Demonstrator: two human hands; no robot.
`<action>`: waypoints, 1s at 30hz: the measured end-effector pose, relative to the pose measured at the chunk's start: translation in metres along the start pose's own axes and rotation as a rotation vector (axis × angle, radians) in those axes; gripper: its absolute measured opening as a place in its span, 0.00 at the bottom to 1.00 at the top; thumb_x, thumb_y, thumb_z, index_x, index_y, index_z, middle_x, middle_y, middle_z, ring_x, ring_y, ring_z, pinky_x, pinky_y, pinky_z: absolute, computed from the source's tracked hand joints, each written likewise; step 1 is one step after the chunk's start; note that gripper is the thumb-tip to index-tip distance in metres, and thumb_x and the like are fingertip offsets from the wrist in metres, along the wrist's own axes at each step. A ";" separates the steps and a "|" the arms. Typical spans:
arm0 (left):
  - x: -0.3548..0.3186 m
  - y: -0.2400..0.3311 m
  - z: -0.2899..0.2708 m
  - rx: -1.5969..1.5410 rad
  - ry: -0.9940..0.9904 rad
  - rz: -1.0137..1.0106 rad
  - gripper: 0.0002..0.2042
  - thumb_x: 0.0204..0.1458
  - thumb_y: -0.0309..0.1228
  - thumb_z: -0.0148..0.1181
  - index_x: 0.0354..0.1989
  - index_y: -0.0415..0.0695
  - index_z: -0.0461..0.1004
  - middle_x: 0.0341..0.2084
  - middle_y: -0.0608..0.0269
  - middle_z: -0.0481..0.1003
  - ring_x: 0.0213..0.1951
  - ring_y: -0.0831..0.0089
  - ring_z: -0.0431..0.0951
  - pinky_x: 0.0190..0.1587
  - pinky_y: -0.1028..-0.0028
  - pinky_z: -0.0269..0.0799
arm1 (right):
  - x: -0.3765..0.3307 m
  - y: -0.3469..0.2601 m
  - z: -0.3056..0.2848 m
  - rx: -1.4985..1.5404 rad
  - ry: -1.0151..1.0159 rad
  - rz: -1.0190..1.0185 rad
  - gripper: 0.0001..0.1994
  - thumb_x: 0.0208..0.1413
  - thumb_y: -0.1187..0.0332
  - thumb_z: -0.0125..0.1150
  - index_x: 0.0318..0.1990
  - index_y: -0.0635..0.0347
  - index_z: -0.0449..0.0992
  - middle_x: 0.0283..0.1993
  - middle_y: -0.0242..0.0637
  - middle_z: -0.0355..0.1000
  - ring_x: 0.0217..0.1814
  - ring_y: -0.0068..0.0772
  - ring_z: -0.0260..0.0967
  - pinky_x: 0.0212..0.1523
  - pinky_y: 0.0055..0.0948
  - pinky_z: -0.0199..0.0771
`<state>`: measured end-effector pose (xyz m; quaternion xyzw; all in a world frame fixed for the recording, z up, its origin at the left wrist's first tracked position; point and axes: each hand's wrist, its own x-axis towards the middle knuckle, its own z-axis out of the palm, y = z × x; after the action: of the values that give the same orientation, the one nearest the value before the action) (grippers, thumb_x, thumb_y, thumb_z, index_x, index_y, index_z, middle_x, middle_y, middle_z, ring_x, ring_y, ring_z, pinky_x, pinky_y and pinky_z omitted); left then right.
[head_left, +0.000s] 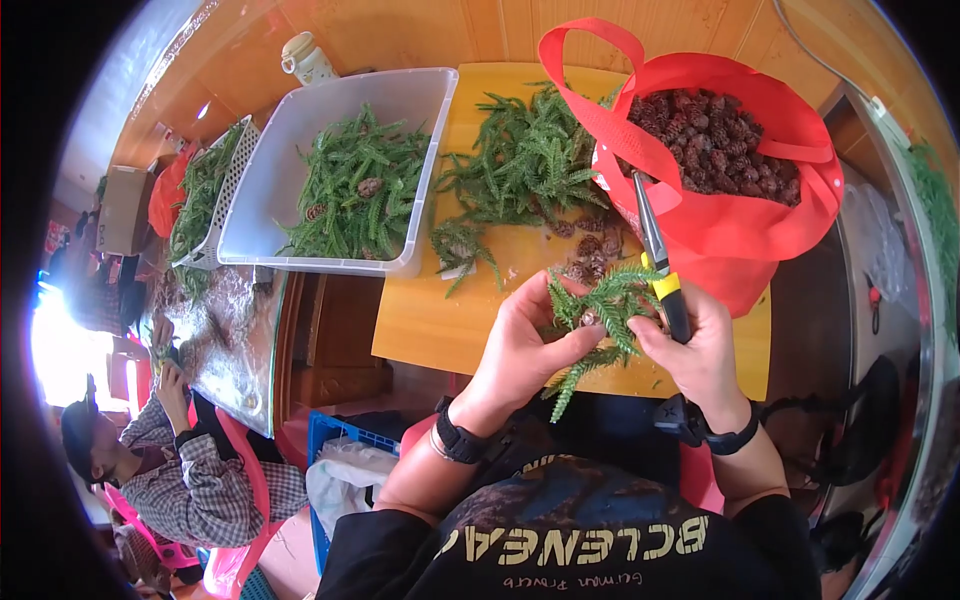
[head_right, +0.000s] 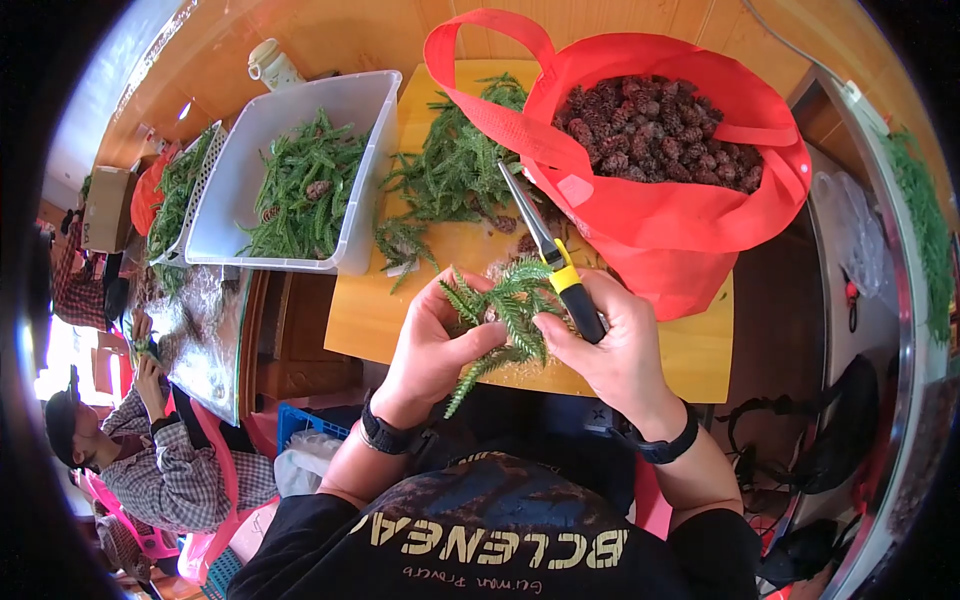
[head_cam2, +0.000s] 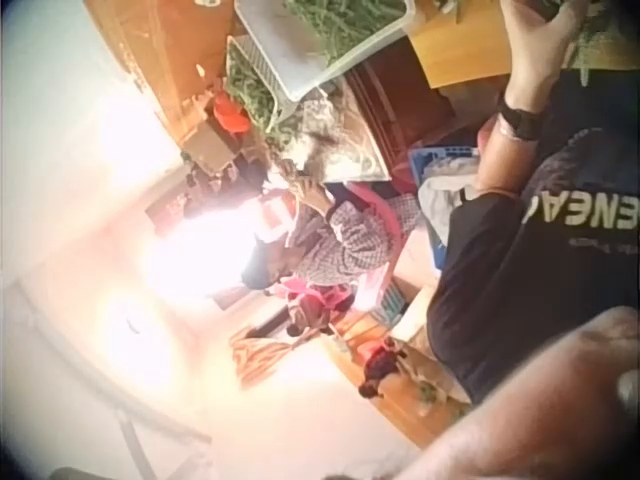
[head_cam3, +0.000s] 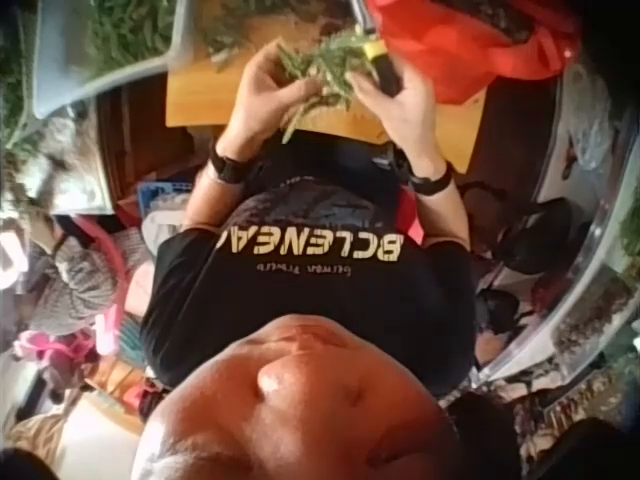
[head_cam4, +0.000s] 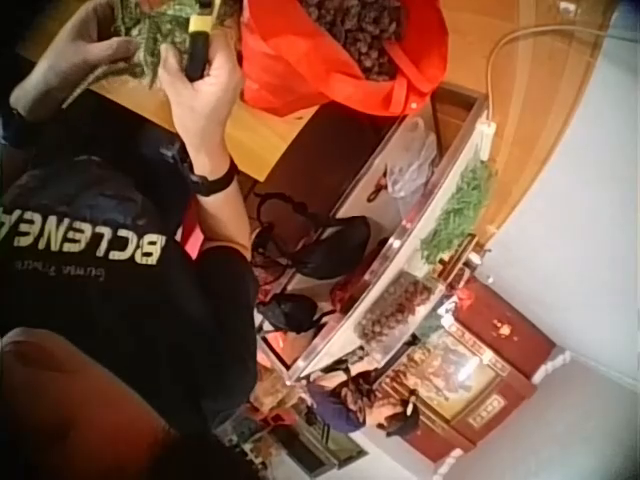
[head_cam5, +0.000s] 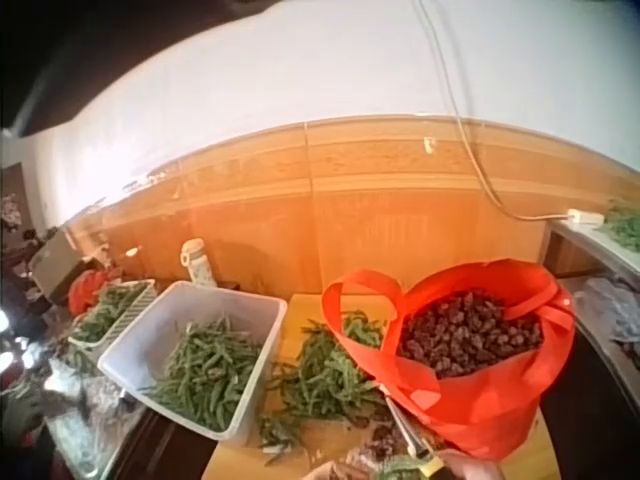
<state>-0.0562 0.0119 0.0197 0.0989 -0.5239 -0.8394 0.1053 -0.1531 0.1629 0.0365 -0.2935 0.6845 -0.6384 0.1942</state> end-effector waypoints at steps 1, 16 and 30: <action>0.000 0.001 0.002 0.000 0.000 0.000 0.15 0.44 0.19 0.60 0.39 0.41 0.64 0.34 0.66 0.72 0.37 0.82 0.71 0.41 0.81 0.68 | 0.000 0.001 0.001 0.060 0.012 0.039 0.10 0.45 0.76 0.61 0.37 0.66 0.71 0.21 0.21 0.57 0.22 0.11 0.51 0.22 0.15 0.53; 0.000 0.009 0.009 0.254 -0.013 0.060 0.16 0.44 0.23 0.62 0.38 0.39 0.62 0.33 0.64 0.72 0.39 0.80 0.72 0.42 0.79 0.69 | 0.004 0.022 -0.002 -0.044 0.071 -0.009 0.10 0.46 0.76 0.61 0.23 0.61 0.64 0.18 0.19 0.51 0.20 0.12 0.45 0.19 0.17 0.47; -0.006 0.008 -0.002 0.199 -0.002 0.051 0.19 0.43 0.21 0.63 0.43 0.40 0.62 0.38 0.64 0.71 0.43 0.78 0.72 0.47 0.77 0.68 | -0.004 0.013 -0.004 -0.094 0.018 -0.024 0.12 0.49 0.78 0.57 0.42 0.67 0.70 0.23 0.18 0.57 0.26 0.08 0.52 0.28 0.11 0.56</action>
<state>-0.0494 0.0089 0.0262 0.0945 -0.6072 -0.7803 0.1159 -0.1553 0.1688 0.0234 -0.3047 0.7121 -0.6102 0.1664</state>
